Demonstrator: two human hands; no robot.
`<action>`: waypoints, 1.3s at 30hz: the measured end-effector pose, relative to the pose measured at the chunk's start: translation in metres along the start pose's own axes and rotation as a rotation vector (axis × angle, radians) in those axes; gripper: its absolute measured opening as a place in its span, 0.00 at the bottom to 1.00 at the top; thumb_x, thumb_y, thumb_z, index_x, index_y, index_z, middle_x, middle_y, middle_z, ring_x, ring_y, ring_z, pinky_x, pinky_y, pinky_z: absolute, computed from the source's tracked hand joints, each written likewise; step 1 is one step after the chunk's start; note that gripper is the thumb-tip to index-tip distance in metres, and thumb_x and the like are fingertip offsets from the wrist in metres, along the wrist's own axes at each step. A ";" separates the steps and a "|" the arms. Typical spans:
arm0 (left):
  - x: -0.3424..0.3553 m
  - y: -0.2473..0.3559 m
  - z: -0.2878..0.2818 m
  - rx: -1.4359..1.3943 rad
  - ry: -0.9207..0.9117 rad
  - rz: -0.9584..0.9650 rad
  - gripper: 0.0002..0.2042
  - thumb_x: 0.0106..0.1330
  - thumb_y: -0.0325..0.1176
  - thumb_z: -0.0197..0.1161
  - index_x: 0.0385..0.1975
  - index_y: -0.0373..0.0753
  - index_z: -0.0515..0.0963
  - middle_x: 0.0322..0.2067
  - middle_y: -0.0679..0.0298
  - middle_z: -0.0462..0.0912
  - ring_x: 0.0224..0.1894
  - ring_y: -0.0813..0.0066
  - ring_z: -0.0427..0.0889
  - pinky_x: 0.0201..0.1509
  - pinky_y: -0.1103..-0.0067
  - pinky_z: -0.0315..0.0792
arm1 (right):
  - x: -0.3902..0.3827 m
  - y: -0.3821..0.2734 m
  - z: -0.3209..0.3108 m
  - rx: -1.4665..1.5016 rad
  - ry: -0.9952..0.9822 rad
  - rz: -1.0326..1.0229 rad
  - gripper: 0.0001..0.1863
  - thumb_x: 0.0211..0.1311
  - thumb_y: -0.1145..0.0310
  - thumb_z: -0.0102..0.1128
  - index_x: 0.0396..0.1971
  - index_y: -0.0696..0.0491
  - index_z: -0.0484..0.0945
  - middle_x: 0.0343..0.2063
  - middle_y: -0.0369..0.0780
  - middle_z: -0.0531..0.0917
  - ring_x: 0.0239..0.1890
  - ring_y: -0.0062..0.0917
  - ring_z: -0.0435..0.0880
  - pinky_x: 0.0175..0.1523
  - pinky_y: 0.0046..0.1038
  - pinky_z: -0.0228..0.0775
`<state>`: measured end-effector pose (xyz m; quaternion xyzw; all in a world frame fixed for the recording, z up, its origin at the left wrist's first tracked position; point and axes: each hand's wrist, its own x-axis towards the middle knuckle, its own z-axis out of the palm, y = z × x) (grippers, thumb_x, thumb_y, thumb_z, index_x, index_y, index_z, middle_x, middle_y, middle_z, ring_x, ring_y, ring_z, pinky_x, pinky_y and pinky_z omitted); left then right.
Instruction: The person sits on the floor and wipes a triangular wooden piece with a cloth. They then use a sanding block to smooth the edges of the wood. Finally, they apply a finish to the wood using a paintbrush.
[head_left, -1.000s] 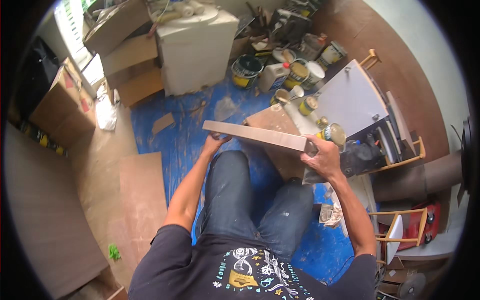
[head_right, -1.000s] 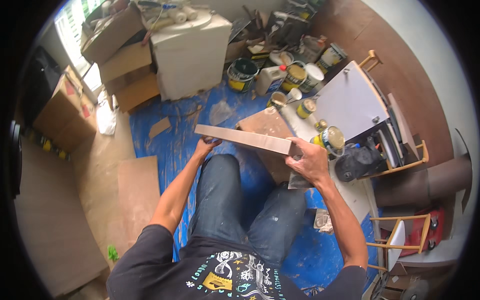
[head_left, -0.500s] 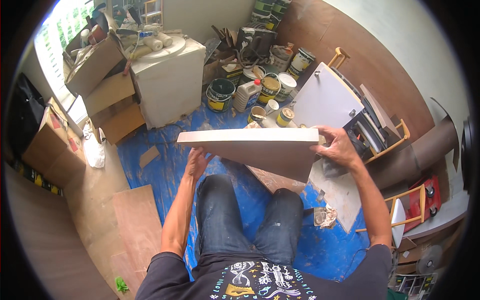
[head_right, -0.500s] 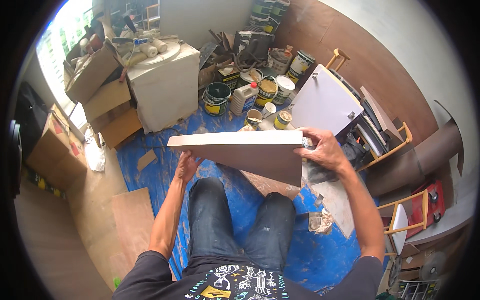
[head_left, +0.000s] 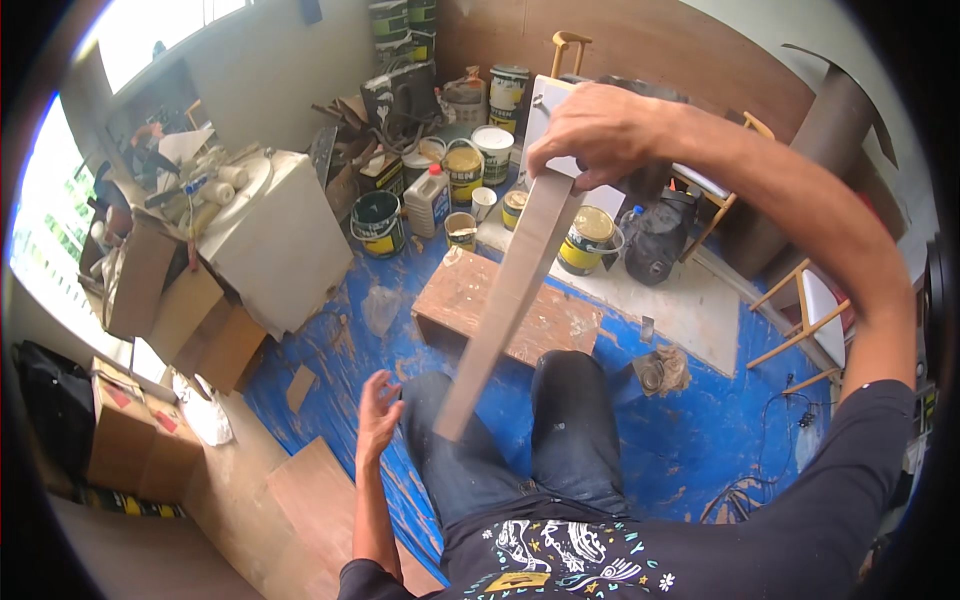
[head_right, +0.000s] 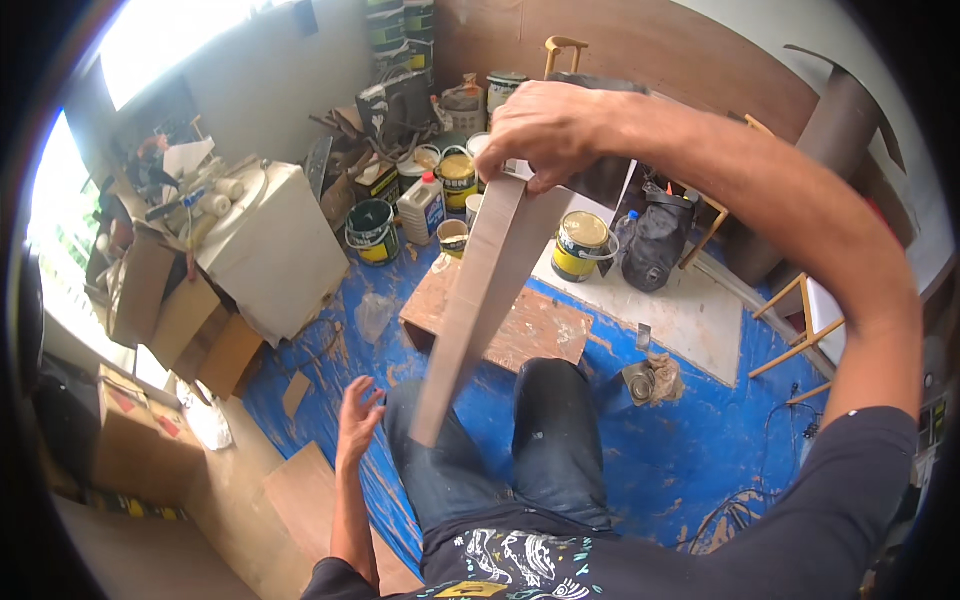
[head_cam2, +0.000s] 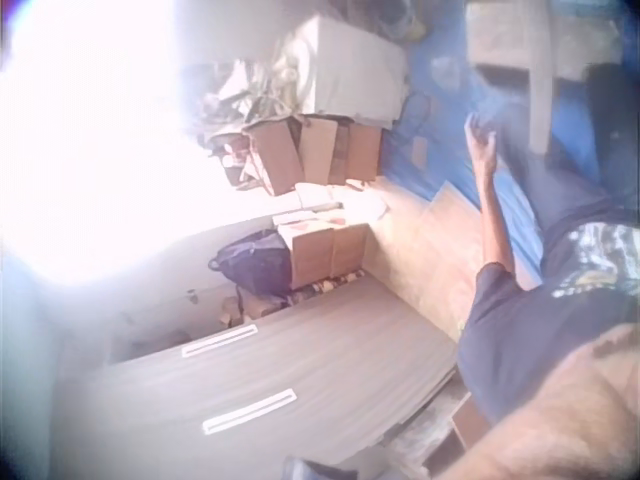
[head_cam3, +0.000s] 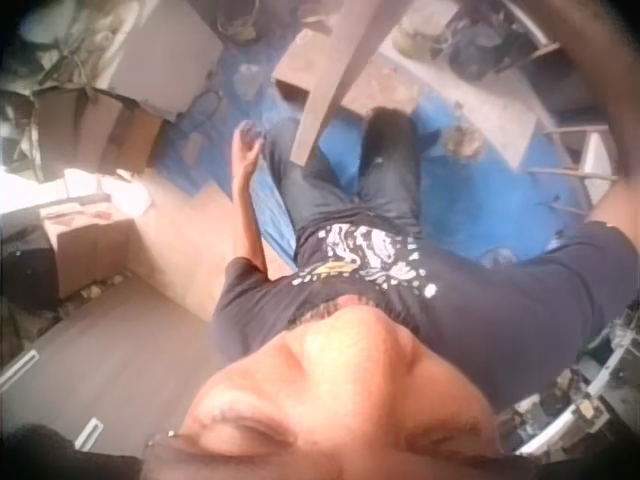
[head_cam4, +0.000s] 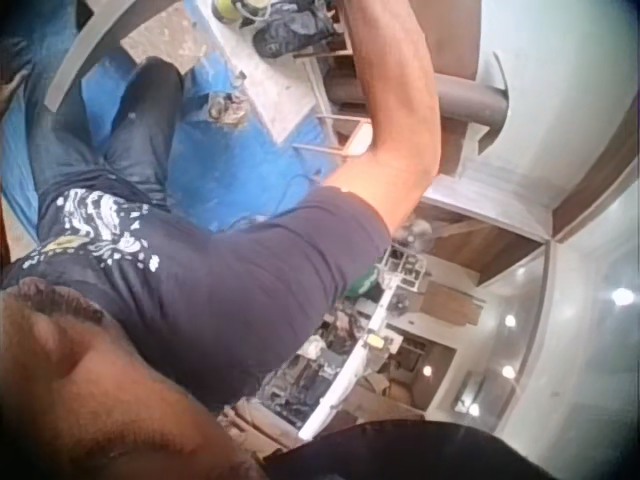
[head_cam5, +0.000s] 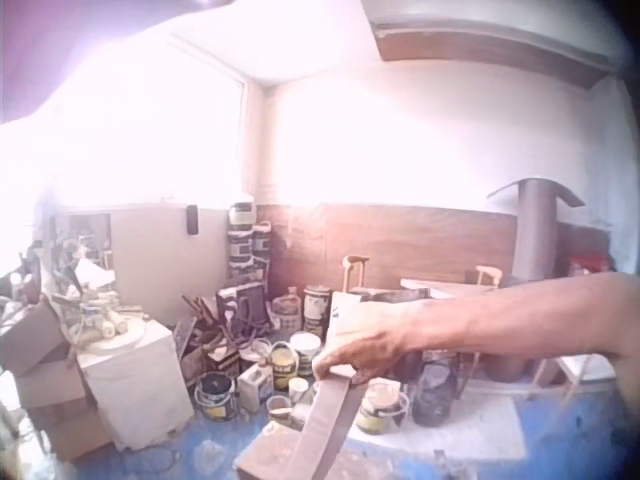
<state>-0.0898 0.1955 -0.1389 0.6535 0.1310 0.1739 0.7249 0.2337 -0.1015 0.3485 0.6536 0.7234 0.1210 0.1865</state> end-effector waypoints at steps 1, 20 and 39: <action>0.012 0.017 -0.006 0.047 0.044 0.086 0.37 0.65 0.21 0.72 0.74 0.36 0.63 0.68 0.55 0.74 0.70 0.59 0.75 0.70 0.64 0.75 | 0.003 -0.004 -0.013 -0.039 -0.041 -0.005 0.19 0.50 0.63 0.80 0.43 0.41 0.84 0.31 0.37 0.88 0.40 0.38 0.89 0.44 0.42 0.78; 0.144 0.442 0.246 1.043 -1.167 0.381 0.35 0.46 0.37 0.89 0.56 0.34 0.84 0.50 0.54 0.90 0.57 0.64 0.88 0.65 0.67 0.78 | -0.055 -0.072 -0.049 -0.393 0.487 -0.387 0.07 0.64 0.61 0.62 0.40 0.36 0.76 0.38 0.22 0.83 0.28 0.16 0.84 0.28 0.24 0.73; 0.197 0.275 0.238 0.695 -0.445 0.341 0.23 0.62 0.26 0.79 0.50 0.38 0.71 0.46 0.61 0.83 0.53 0.70 0.83 0.62 0.67 0.77 | -0.389 -0.397 0.376 2.213 1.361 2.277 0.36 0.65 0.17 0.50 0.29 0.39 0.74 0.14 0.26 0.70 0.08 0.19 0.62 0.14 0.30 0.59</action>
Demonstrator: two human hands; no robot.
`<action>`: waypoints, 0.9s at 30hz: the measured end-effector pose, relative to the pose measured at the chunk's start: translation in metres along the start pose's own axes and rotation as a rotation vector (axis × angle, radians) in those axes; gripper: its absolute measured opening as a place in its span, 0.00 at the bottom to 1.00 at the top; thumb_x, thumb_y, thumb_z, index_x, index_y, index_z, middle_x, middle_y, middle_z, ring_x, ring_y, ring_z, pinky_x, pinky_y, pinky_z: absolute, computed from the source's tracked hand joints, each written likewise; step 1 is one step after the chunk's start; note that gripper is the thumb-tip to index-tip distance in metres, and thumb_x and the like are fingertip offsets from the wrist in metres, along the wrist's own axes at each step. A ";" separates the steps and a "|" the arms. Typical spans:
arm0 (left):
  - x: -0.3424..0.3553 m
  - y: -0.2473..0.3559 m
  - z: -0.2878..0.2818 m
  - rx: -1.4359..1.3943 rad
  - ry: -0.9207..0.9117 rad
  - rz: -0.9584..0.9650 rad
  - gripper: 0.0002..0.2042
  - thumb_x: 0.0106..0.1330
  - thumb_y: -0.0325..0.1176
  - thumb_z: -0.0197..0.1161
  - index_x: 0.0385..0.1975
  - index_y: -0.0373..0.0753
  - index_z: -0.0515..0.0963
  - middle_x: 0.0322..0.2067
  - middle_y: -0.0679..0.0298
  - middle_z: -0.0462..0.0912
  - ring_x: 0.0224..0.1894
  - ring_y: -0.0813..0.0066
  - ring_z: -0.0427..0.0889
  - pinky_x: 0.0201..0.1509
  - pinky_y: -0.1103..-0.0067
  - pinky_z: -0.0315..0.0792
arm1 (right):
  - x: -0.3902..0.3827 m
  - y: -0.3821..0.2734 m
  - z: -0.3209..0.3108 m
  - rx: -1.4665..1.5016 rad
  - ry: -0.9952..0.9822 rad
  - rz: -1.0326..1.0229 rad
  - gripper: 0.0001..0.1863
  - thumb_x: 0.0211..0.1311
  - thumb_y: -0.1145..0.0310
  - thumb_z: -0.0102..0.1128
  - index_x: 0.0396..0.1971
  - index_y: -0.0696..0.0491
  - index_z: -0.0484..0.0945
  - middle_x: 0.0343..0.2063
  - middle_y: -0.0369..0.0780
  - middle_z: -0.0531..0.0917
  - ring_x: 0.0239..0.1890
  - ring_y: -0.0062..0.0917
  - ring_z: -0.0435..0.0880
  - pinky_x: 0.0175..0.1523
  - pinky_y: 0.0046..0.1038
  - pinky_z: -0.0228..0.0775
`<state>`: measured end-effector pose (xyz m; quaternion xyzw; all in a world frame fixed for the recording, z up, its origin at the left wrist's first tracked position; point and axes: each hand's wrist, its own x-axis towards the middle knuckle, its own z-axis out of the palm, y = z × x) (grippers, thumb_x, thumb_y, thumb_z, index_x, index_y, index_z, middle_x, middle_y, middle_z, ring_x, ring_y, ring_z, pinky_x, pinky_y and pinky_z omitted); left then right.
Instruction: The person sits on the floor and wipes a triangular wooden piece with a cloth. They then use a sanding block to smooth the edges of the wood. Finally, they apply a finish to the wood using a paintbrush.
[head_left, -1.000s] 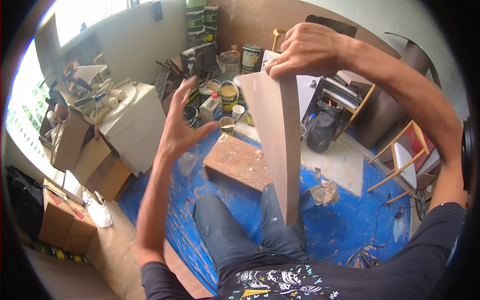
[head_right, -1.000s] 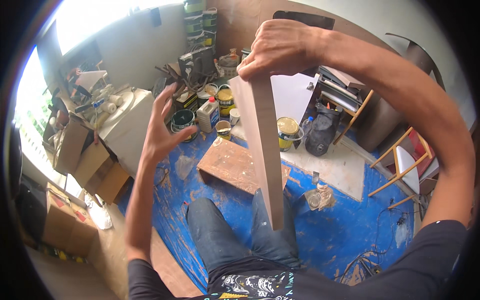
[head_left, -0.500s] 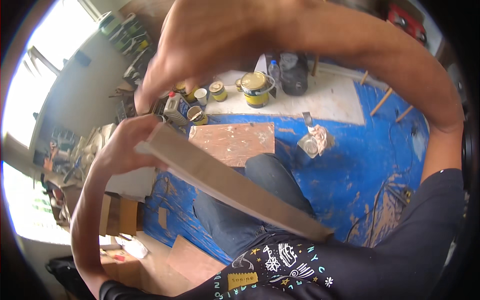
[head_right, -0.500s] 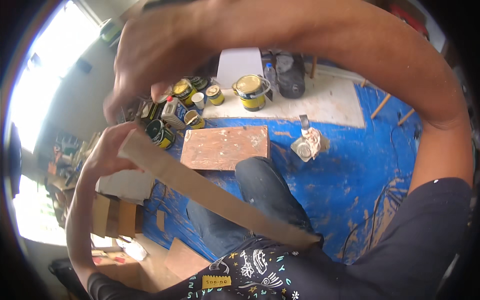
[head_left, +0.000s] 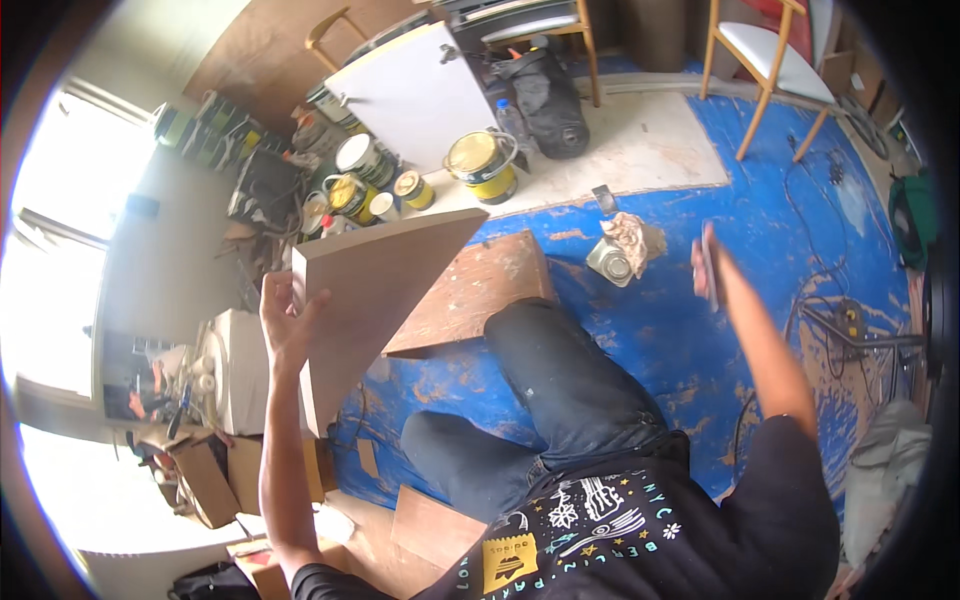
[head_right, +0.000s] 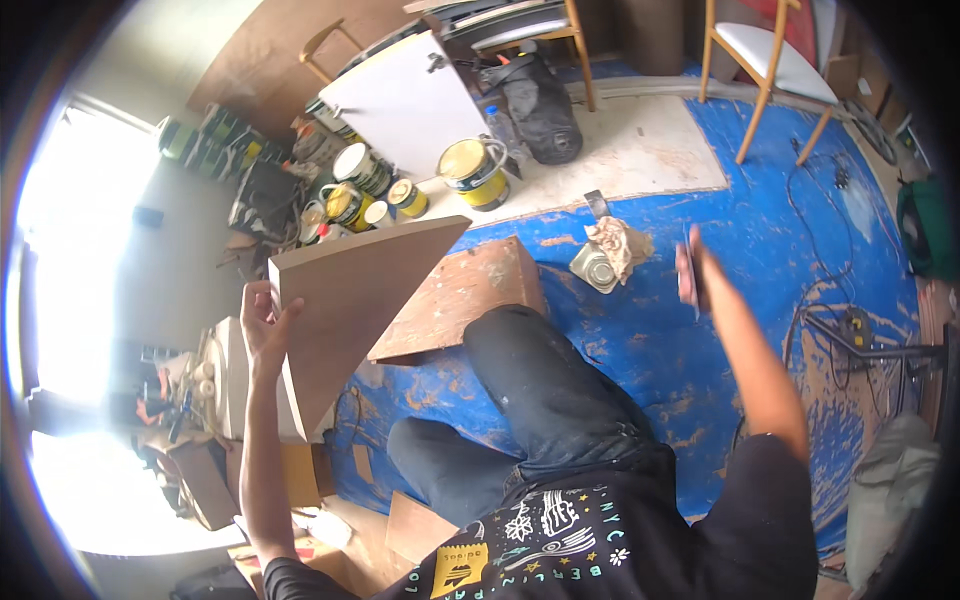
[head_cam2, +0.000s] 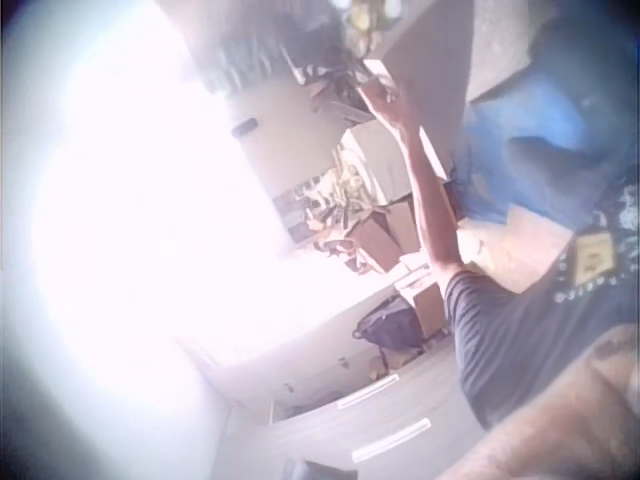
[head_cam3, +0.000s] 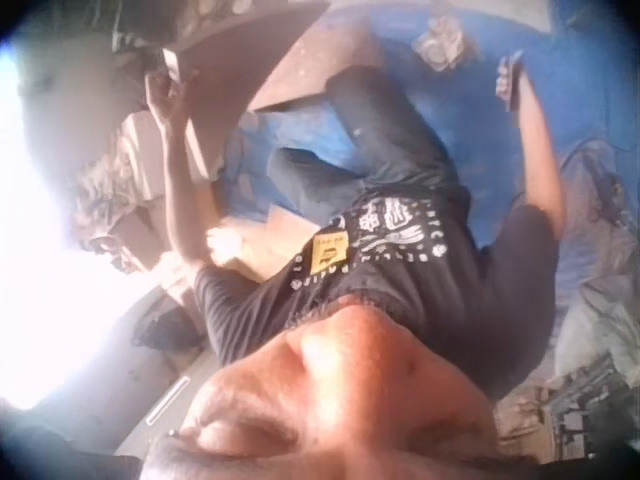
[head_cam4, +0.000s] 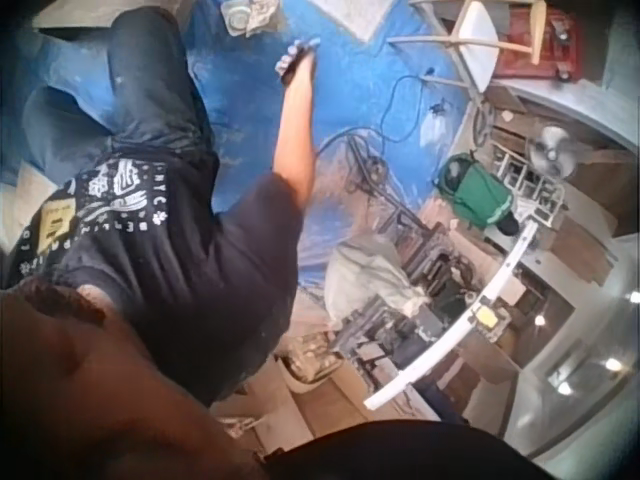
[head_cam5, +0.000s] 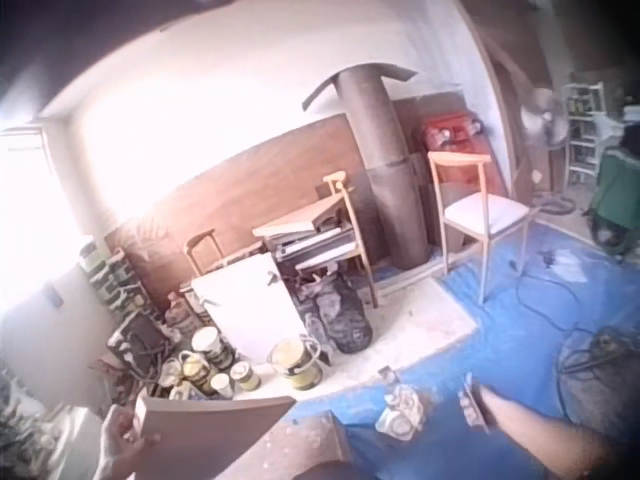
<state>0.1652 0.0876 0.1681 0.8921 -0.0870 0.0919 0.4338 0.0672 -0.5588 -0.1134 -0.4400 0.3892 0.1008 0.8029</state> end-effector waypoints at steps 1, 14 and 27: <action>0.005 -0.013 0.004 0.034 0.033 0.014 0.22 0.62 0.27 0.79 0.49 0.38 0.71 0.46 0.61 0.83 0.52 0.70 0.82 0.62 0.67 0.77 | 0.006 0.051 -0.034 -0.100 -0.039 -0.081 0.36 0.67 0.19 0.50 0.30 0.40 0.74 0.15 0.27 0.71 0.11 0.19 0.68 0.17 0.31 0.64; -0.016 -0.078 0.111 -0.178 0.206 -0.068 0.22 0.63 0.30 0.81 0.47 0.38 0.72 0.37 0.62 0.83 0.38 0.78 0.79 0.40 0.79 0.74 | 0.086 0.258 -0.081 -1.044 0.381 -0.131 0.27 0.73 0.42 0.62 0.50 0.55 0.84 0.54 0.49 0.86 0.56 0.52 0.82 0.61 0.46 0.73; -0.030 -0.097 0.137 -0.175 0.208 -0.121 0.23 0.64 0.28 0.78 0.52 0.34 0.72 0.43 0.58 0.86 0.47 0.73 0.84 0.54 0.76 0.79 | 0.052 0.039 0.131 -1.223 0.418 -1.161 0.21 0.67 0.65 0.72 0.58 0.51 0.82 0.56 0.45 0.83 0.62 0.44 0.80 0.66 0.45 0.72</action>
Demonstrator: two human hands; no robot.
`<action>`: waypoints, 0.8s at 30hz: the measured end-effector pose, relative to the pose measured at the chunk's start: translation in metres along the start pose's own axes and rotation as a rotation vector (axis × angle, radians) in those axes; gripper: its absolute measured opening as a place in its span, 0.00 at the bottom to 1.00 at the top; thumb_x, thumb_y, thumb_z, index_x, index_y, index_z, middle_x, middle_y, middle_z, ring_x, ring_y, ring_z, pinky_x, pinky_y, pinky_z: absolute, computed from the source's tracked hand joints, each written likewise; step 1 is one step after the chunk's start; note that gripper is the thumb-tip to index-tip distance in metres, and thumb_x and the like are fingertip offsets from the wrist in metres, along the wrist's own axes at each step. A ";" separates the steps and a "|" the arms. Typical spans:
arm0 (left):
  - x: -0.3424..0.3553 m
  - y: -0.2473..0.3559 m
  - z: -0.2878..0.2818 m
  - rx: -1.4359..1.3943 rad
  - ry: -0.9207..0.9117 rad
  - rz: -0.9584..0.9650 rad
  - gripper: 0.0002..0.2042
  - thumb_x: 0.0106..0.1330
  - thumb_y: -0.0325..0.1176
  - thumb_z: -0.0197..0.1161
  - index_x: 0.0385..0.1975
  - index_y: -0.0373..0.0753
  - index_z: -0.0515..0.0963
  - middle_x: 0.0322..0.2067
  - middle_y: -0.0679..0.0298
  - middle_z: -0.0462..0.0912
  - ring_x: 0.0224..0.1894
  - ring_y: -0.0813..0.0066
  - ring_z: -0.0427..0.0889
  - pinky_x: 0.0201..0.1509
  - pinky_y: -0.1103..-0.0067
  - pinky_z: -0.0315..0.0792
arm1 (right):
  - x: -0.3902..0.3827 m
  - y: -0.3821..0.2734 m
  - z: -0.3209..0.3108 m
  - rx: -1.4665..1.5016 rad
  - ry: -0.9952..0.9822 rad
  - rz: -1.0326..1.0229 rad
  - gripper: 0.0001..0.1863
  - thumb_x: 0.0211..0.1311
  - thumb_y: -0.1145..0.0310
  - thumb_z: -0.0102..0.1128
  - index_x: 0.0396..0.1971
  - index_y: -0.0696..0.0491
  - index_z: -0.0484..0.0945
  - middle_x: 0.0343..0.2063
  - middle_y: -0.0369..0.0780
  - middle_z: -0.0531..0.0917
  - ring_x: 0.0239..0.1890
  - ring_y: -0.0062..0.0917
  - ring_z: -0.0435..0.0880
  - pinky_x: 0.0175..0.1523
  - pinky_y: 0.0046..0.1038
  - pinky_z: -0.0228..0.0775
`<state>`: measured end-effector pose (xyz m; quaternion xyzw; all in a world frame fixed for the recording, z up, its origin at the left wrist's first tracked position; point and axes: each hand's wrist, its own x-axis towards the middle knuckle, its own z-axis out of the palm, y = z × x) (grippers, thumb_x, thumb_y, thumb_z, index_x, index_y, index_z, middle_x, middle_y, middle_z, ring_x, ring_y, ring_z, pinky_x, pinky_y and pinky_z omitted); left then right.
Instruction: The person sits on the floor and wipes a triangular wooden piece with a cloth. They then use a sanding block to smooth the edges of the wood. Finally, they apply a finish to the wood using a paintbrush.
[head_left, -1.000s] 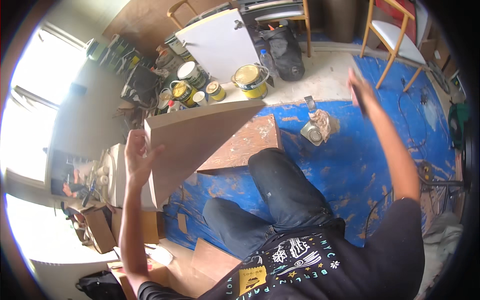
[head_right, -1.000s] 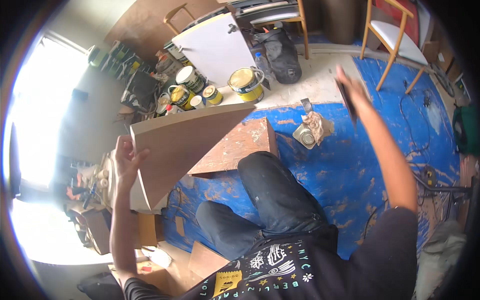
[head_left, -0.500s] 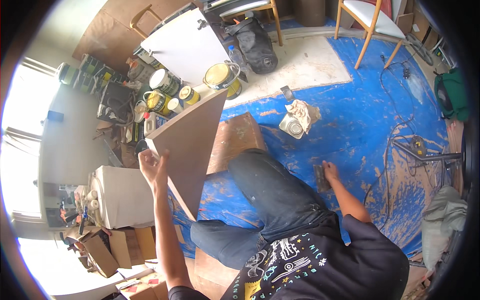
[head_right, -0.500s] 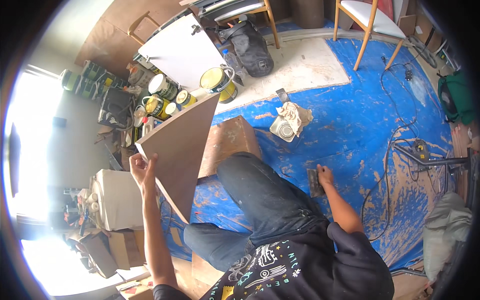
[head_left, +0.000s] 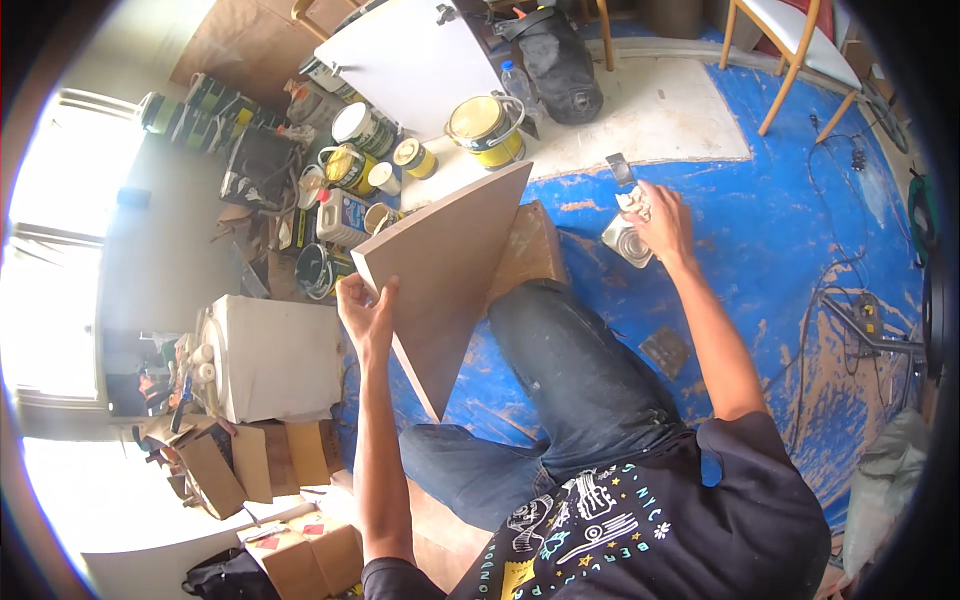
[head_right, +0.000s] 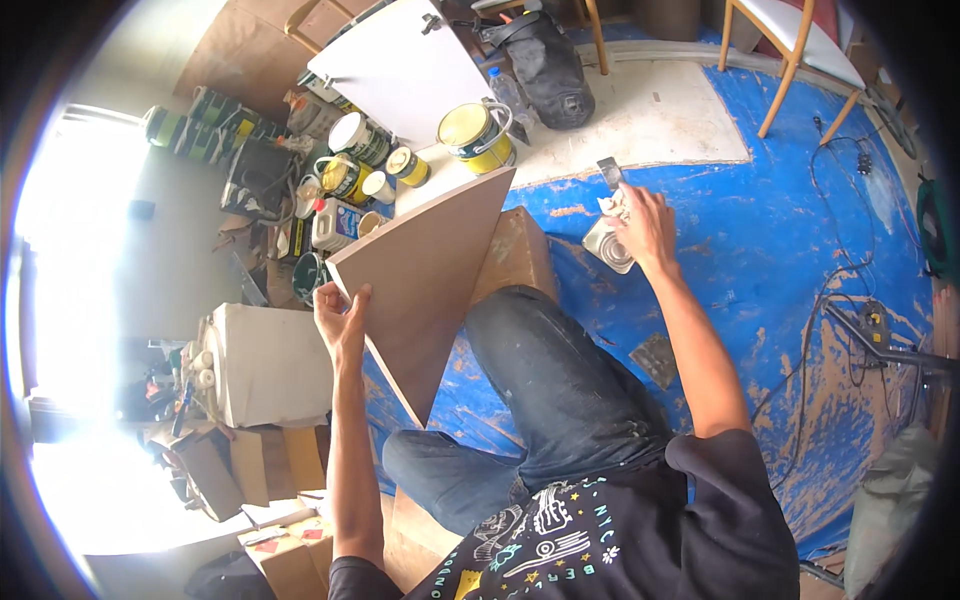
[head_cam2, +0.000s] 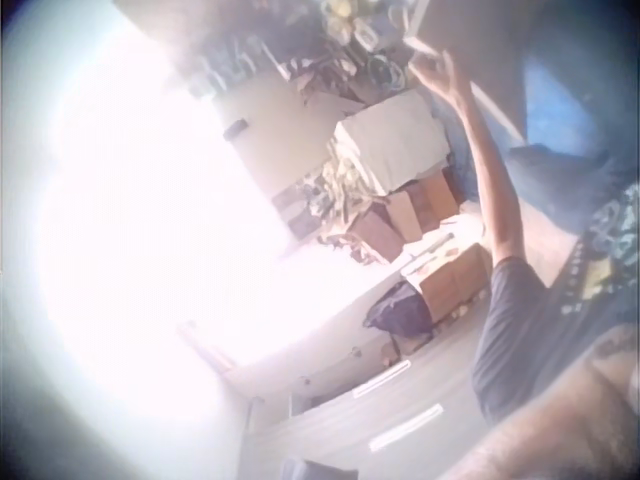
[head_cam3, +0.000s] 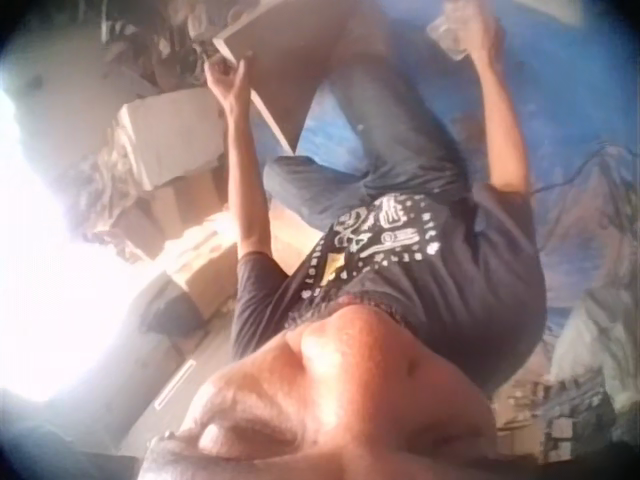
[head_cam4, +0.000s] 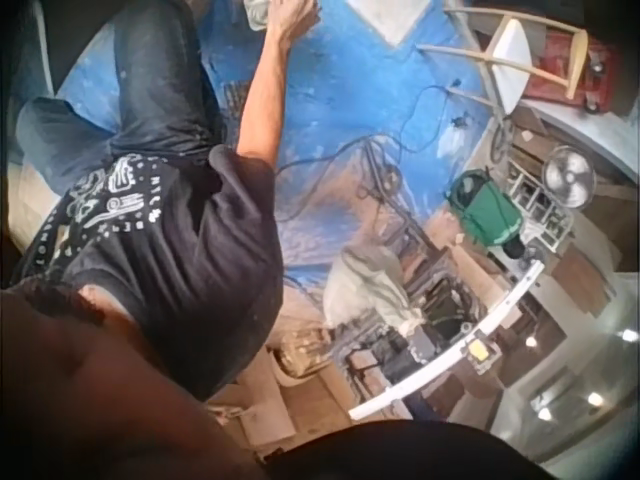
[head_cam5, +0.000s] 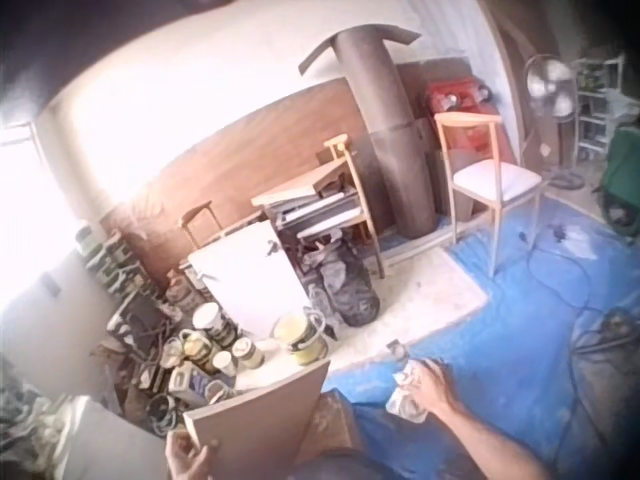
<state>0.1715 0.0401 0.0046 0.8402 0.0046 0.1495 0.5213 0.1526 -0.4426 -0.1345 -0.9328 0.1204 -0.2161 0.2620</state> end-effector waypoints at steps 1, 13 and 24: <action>0.001 0.002 0.001 0.012 -0.016 -0.015 0.23 0.64 0.29 0.78 0.54 0.33 0.72 0.45 0.57 0.86 0.48 0.73 0.84 0.55 0.74 0.79 | 0.001 0.006 0.003 -0.032 -0.121 0.034 0.20 0.66 0.67 0.72 0.56 0.51 0.83 0.54 0.45 0.84 0.61 0.43 0.81 0.65 0.45 0.73; 0.036 0.007 0.007 -0.012 -0.138 -0.027 0.21 0.70 0.36 0.74 0.56 0.29 0.78 0.48 0.58 0.87 0.47 0.73 0.87 0.52 0.76 0.80 | -0.001 -0.225 0.146 0.640 0.074 0.245 0.13 0.74 0.63 0.61 0.51 0.54 0.81 0.46 0.52 0.80 0.49 0.49 0.82 0.54 0.48 0.75; 0.040 -0.012 -0.024 -0.040 -0.158 -0.051 0.24 0.75 0.38 0.71 0.63 0.30 0.75 0.53 0.55 0.86 0.52 0.69 0.87 0.55 0.73 0.81 | -0.040 -0.279 0.176 0.793 0.236 0.142 0.07 0.67 0.71 0.66 0.42 0.55 0.83 0.43 0.47 0.82 0.47 0.49 0.83 0.52 0.45 0.75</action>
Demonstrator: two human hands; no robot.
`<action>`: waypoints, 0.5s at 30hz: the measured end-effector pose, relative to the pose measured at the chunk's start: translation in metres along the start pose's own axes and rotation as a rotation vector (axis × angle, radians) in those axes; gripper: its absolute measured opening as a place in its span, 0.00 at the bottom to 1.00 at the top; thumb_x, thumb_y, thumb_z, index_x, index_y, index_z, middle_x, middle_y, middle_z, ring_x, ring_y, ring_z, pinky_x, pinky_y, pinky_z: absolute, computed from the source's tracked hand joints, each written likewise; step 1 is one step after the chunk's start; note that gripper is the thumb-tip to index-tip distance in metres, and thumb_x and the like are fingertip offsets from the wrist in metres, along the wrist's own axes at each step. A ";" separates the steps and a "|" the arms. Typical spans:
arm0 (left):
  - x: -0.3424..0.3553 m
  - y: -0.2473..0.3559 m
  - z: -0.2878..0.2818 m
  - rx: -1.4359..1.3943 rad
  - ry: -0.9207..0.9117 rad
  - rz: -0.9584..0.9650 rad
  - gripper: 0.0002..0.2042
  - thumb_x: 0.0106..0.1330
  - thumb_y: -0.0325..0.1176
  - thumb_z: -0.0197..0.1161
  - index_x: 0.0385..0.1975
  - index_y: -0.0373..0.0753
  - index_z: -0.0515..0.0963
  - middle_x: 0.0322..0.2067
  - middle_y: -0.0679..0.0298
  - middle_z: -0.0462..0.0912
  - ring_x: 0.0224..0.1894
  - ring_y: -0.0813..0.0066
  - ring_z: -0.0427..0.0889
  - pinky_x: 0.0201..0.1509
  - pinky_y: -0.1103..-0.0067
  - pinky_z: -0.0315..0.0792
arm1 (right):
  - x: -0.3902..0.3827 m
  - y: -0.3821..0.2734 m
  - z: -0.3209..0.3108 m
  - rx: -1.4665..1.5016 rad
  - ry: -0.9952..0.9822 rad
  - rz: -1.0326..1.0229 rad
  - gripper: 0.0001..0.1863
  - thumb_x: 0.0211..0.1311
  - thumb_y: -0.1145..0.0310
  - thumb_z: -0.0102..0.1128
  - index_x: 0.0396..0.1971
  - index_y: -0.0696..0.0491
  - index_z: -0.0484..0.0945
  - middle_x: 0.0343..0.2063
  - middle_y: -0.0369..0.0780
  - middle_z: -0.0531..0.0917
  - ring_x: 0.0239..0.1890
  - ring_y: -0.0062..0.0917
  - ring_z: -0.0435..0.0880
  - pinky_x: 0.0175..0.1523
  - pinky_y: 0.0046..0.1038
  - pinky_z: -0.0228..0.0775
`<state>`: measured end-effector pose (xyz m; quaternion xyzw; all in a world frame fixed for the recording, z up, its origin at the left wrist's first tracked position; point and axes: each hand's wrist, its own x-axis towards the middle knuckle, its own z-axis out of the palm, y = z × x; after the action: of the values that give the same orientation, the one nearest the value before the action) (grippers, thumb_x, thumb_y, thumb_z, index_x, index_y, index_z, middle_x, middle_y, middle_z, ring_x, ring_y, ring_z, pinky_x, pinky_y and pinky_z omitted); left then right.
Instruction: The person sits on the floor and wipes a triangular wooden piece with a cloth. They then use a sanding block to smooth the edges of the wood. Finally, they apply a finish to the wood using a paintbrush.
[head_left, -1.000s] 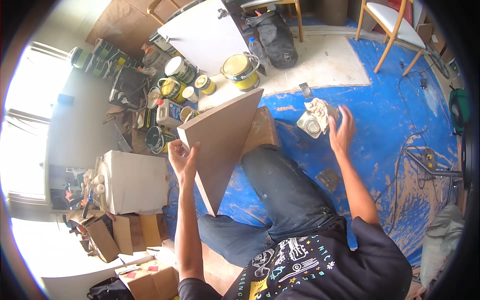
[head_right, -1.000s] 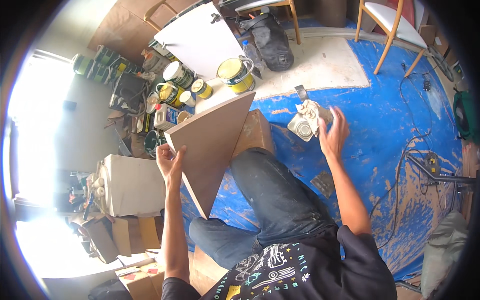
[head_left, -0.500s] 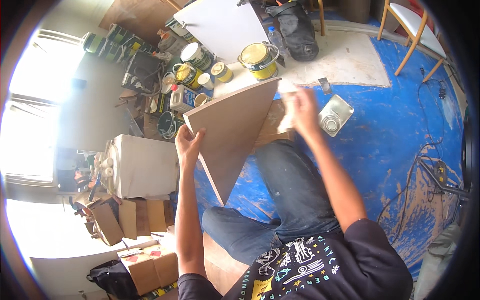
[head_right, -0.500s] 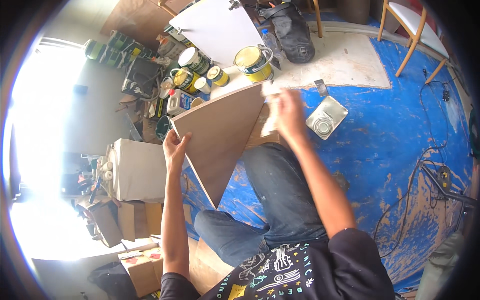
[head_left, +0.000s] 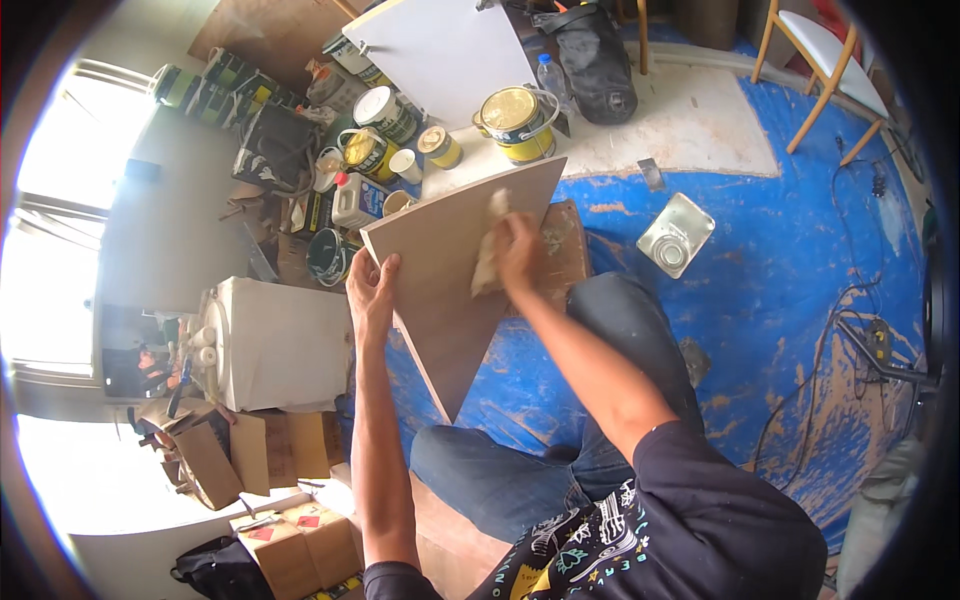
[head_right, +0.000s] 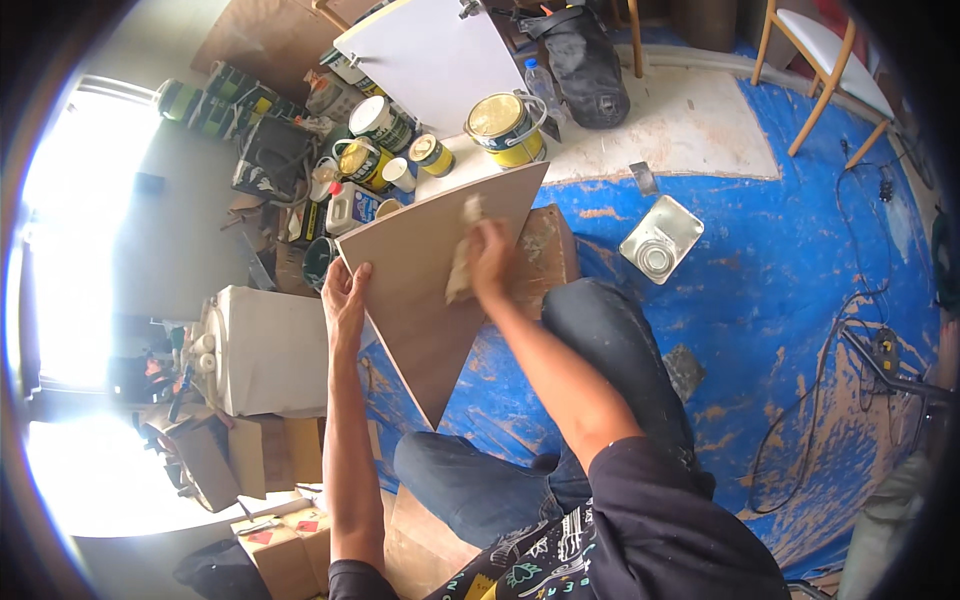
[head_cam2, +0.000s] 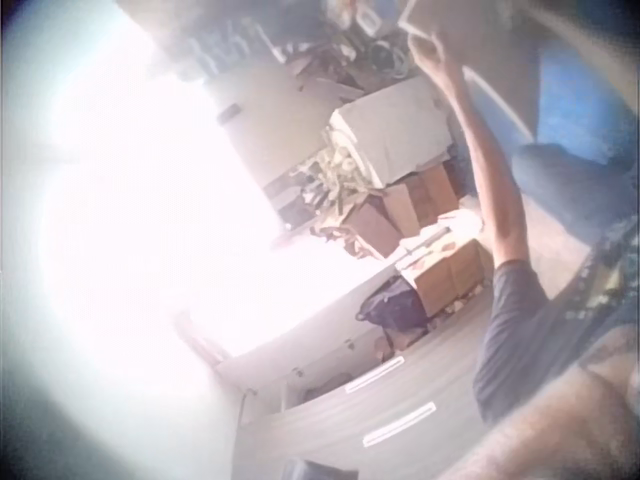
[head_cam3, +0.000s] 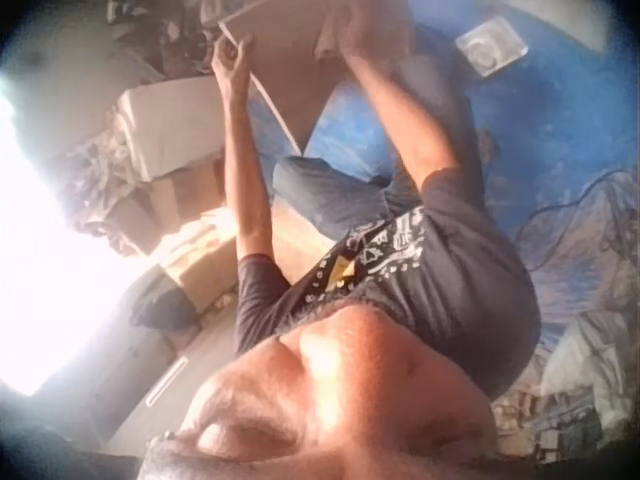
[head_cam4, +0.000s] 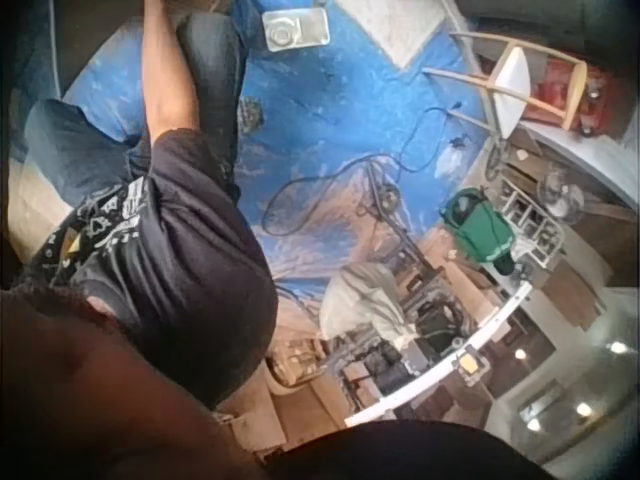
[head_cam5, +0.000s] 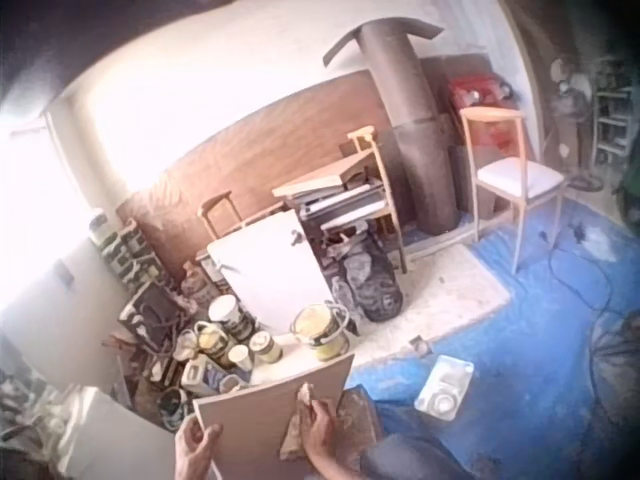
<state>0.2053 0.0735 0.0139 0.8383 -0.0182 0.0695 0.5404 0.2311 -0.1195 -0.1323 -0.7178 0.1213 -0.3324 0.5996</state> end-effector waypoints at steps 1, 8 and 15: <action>0.002 0.001 0.001 -0.021 -0.017 0.009 0.25 0.75 0.38 0.71 0.63 0.30 0.74 0.53 0.55 0.86 0.52 0.69 0.87 0.55 0.73 0.81 | 0.013 0.011 -0.004 -0.059 0.032 0.064 0.06 0.68 0.72 0.66 0.42 0.55 0.83 0.42 0.48 0.82 0.46 0.50 0.83 0.52 0.45 0.75; -0.004 -0.011 -0.011 -0.036 -0.007 -0.036 0.26 0.74 0.40 0.72 0.64 0.31 0.73 0.54 0.55 0.85 0.54 0.68 0.86 0.56 0.73 0.81 | -0.021 -0.018 0.000 0.107 -0.149 -0.052 0.05 0.68 0.74 0.63 0.38 0.59 0.84 0.40 0.49 0.82 0.45 0.50 0.84 0.50 0.44 0.76; -0.003 -0.003 0.007 -0.049 -0.038 -0.047 0.28 0.73 0.39 0.74 0.64 0.32 0.70 0.52 0.55 0.86 0.54 0.69 0.85 0.57 0.74 0.80 | 0.016 0.027 0.004 -0.151 0.018 0.121 0.09 0.71 0.72 0.62 0.45 0.61 0.84 0.49 0.51 0.78 0.55 0.49 0.79 0.59 0.45 0.72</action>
<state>0.2029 0.0681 0.0081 0.8261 -0.0103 0.0404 0.5620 0.2516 -0.1323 -0.1522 -0.7492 0.1945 -0.2919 0.5618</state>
